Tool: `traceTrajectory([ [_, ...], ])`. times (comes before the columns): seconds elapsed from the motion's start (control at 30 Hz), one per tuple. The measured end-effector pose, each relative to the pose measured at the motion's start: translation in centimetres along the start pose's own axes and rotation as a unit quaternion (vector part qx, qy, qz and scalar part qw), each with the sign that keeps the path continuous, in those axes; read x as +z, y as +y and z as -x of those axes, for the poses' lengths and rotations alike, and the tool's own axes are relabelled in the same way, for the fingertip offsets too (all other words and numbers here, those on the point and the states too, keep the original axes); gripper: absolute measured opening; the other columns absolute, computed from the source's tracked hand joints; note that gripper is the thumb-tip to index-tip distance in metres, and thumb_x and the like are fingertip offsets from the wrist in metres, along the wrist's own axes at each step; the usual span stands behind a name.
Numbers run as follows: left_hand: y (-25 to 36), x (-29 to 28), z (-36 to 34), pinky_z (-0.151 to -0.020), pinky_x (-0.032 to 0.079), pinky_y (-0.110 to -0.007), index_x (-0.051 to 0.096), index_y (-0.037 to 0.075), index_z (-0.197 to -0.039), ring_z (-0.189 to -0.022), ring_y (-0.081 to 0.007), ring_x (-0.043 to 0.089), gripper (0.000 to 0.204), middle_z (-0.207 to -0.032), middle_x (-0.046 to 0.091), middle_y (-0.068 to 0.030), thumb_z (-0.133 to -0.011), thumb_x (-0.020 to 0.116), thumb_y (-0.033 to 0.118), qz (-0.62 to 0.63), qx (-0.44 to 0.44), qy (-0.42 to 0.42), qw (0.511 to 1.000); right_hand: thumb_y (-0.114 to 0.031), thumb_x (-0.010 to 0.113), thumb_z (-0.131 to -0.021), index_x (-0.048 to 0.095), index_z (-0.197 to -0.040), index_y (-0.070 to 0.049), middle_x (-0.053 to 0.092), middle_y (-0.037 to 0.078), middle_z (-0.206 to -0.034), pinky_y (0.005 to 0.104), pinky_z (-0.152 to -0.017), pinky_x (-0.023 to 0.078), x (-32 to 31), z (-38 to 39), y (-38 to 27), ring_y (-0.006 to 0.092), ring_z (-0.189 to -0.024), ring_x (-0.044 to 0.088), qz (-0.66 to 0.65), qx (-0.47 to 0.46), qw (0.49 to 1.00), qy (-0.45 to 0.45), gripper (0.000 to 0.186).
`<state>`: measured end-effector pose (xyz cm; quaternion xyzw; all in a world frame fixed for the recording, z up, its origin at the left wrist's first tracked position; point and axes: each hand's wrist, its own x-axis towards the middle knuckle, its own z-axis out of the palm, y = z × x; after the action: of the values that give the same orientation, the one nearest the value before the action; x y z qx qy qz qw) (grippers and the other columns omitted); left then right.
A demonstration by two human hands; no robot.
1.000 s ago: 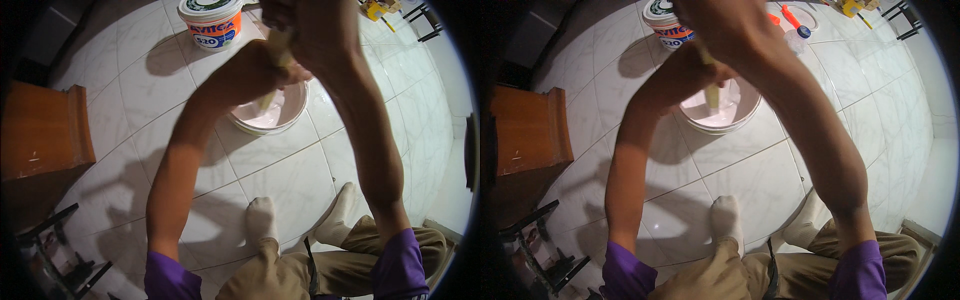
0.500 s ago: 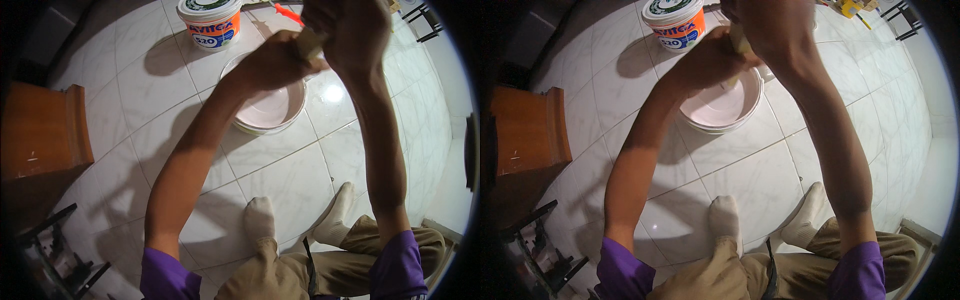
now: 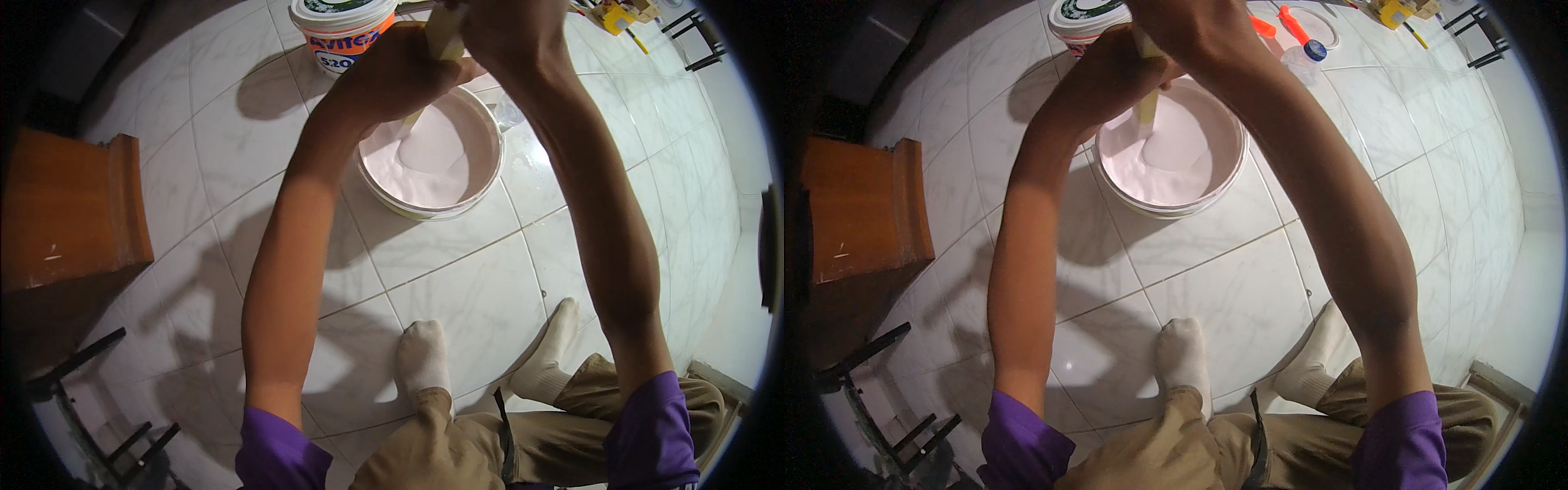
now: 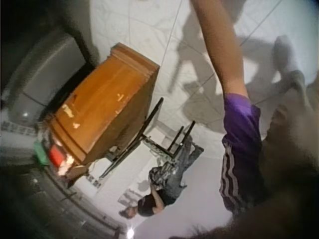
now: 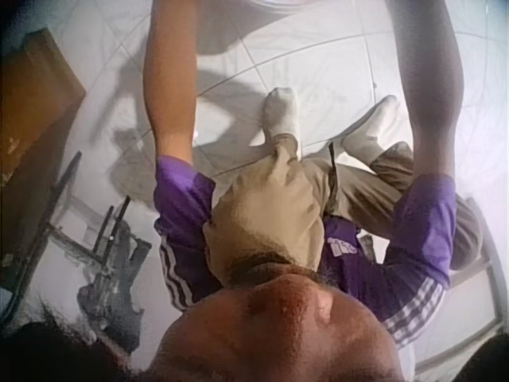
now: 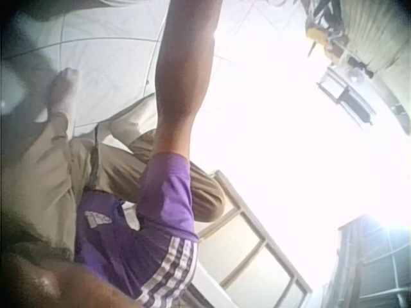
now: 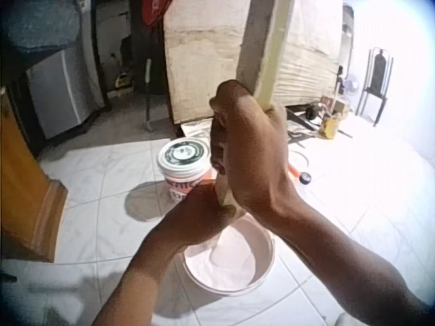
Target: The person sits on the floor and uses a wooden stick to stir a white liquid inside a bucket. The person continues to mix the contents thoroughly until the end of the clip.
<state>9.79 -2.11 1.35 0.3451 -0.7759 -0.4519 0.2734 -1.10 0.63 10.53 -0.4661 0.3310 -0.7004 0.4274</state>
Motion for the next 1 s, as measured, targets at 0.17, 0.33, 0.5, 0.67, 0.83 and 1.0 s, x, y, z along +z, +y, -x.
traceTrajectory([
  [0.17, -0.5, 3.3, -1.0, -0.084, 0.050, -0.037, 0.068, 0.001, -0.103, -0.087, -0.0283, 0.069, 0.045, -0.089, 0.071, -0.0158, -0.081, 0.075, 0.040, 0.034, 0.065, -0.016, 0.997, -0.022, 0.051, -0.087, 0.032, -0.061, -0.021, 0.031, -0.007, -0.053, 0.0260, -0.040, 0.022, -2.9, 1.3, -1.2, 0.0072, -0.041, 0.023, -0.020, -0.001, 0.999, -0.051, 0.033],
  [0.33, 2.2, 4.0, 0.9, -0.077, 0.047, -0.037, 0.065, -0.002, -0.088, -0.075, -0.0235, 0.063, 0.043, -0.077, 0.067, -0.0139, -0.080, 0.076, 0.039, 0.090, -0.018, -0.078, 0.993, -0.021, 0.051, -0.086, 0.031, -0.062, -0.021, 0.029, -0.007, -0.053, 0.0264, -0.041, 0.021, -1.7, 2.5, -3.3, 0.0071, -0.042, 0.023, 0.007, 0.042, 0.999, 0.011, 0.031],
  [0.5, 1.8, 1.8, 1.6, -0.073, 0.048, -0.035, 0.067, -0.001, -0.090, -0.072, -0.0219, 0.064, 0.040, -0.077, 0.068, -0.0135, -0.080, 0.077, 0.036, 0.088, -0.024, -0.057, 0.994, -0.021, 0.051, -0.087, 0.032, -0.063, -0.021, 0.029, -0.007, -0.054, 0.0264, -0.042, 0.021, -1.3, 1.4, -1.5, 0.0069, -0.044, 0.023, -0.029, 0.025, 0.999, -0.003, 0.031],
  [0.67, 0.5, -0.1, 0.3, -0.076, 0.051, -0.035, 0.069, 0.001, -0.102, -0.080, -0.0225, 0.068, 0.045, -0.085, 0.071, -0.0151, -0.081, 0.076, 0.040, 0.011, -0.008, -0.040, 0.999, -0.023, 0.052, -0.088, 0.037, -0.063, -0.019, 0.030, -0.007, -0.053, 0.0261, -0.042, 0.021, -1.0, 0.6, 0.3, 0.0057, -0.043, 0.025, 0.000, -0.064, 0.997, -0.035, 0.030],
  [0.83, -0.9, 2.4, -1.9, -0.087, 0.049, -0.038, 0.068, 0.004, -0.109, -0.096, -0.0275, 0.067, 0.049, -0.100, 0.070, -0.0167, -0.083, 0.072, 0.045, 0.025, 0.110, 0.013, 0.993, -0.024, 0.054, -0.090, 0.039, -0.063, -0.019, 0.032, -0.008, -0.054, 0.0250, -0.041, 0.022, -1.9, 0.6, -0.1, 0.0053, -0.043, 0.026, 0.003, -0.065, 0.998, -0.018, 0.031],
  [1.0, 1.1, 3.8, -0.4, -0.081, 0.049, -0.036, 0.068, 0.003, -0.099, -0.086, -0.0242, 0.066, 0.041, -0.088, 0.069, -0.0147, -0.083, 0.075, 0.040, 0.080, 0.020, -0.070, 0.994, -0.020, 0.053, -0.089, 0.035, -0.063, -0.019, 0.030, -0.007, -0.054, 0.0244, -0.041, 0.022, -2.6, 1.0, -2.0, 0.0061, -0.043, 0.025, -0.189, 0.125, 0.967, -0.117, 0.031],
])
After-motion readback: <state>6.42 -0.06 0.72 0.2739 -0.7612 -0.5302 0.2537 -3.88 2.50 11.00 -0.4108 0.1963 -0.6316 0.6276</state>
